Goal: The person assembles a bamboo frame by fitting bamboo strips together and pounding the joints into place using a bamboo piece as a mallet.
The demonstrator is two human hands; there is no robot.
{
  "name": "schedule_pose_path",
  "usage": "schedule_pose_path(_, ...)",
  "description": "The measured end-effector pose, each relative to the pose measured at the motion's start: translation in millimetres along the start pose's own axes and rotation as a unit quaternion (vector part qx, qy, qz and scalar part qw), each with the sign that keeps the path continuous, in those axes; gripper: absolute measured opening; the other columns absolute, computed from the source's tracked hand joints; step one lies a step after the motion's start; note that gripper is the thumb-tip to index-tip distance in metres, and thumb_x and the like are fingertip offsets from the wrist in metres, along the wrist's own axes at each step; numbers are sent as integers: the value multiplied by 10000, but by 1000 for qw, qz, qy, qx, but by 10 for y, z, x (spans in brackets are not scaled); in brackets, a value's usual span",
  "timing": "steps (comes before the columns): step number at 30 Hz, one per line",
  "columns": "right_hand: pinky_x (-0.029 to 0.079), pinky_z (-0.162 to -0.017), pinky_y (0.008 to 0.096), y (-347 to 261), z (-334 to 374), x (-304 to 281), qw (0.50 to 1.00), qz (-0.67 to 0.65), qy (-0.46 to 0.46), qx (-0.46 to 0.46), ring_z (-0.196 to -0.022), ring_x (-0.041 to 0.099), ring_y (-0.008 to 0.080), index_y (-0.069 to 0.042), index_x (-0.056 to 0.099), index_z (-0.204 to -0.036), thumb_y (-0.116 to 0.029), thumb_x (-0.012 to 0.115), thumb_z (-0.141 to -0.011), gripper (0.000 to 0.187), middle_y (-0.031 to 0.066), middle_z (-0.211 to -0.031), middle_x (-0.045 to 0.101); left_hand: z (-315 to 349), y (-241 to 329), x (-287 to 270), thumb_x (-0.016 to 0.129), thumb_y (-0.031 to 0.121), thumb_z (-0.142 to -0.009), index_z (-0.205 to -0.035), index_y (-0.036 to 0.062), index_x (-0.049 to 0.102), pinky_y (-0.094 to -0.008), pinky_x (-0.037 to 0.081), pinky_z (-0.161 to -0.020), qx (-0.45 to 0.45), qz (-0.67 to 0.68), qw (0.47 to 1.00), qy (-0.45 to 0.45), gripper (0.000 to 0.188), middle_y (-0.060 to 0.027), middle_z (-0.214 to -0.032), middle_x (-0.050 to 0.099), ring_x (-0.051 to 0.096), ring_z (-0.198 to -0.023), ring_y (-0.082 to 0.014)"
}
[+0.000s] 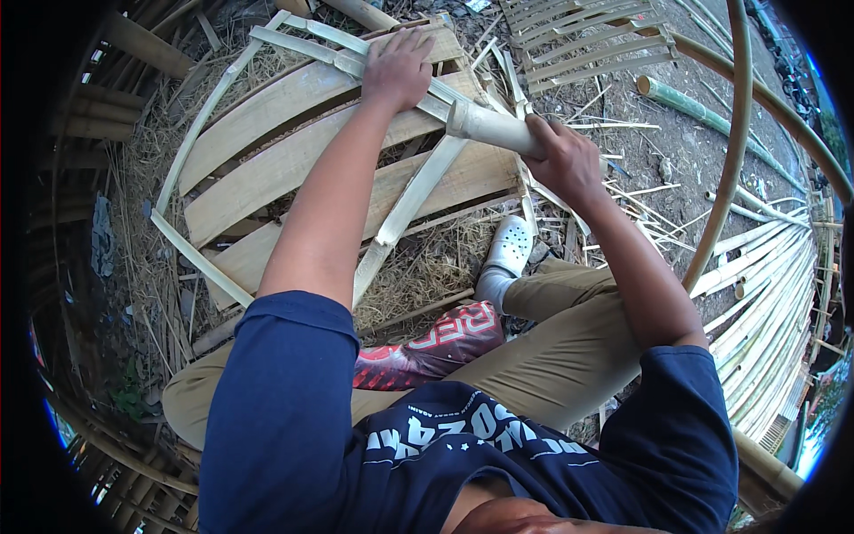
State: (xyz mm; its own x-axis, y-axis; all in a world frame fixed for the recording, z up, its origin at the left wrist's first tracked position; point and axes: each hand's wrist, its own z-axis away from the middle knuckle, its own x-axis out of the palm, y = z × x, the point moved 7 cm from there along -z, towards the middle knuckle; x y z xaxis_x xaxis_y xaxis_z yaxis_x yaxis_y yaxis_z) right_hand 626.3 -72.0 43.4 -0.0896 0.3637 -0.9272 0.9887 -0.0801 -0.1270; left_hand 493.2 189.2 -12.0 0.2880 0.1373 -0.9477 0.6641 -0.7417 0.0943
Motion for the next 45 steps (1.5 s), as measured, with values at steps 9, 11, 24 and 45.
schedule_pose_path(9, 559, -676, 453, -74, 35, -5, 991, -37, 7, -125, -769, 708, 296, -176, 685, -1244, -184, 841, -770, 499, 72, -865, 660, -28, 20, 37, 419, 329, -1030, -1601, 277, 492, -518, 168, -1306, 7, -5, 1000, -2, 578, -2, -1718, 385, 315, -1597, -208)
schedule_pose_path(11, 560, -682, 451, -64, -12, 24, 997, -6, -22, -71, -775, 711, 294, -174, 687, -1244, -186, 839, -773, 495, 70, -872, 665, -24, 9, 40, 419, 330, -1030, -1602, 279, 491, -520, 166, -1306, 7, 0, 1000, -2, 578, -2, -1719, 383, 314, -1597, -207)
schedule_pose_path(24, 563, -678, 441, 30, -94, 40, 996, 18, -33, -78, -779, 715, 283, -170, 690, -1235, -224, 864, -740, 528, 62, -882, 686, -34, -6, 46, 411, 321, -1023, -1610, 290, 476, -523, 168, -1304, 4, -12, 1000, -10, 591, 5, -1727, 367, 309, -1600, -199)
schedule_pose_path(45, 559, -606, 393, 101, -204, 60, 994, 1, -38, -104, -735, 734, 231, -231, 673, -1236, -260, 839, -813, 456, 33, -829, 707, -24, 37, 10, 417, 307, -1025, -1596, 277, 498, -515, 170, -1307, 3, 0, 1000, -1, 578, -7, -1718, 384, 318, -1596, -202)
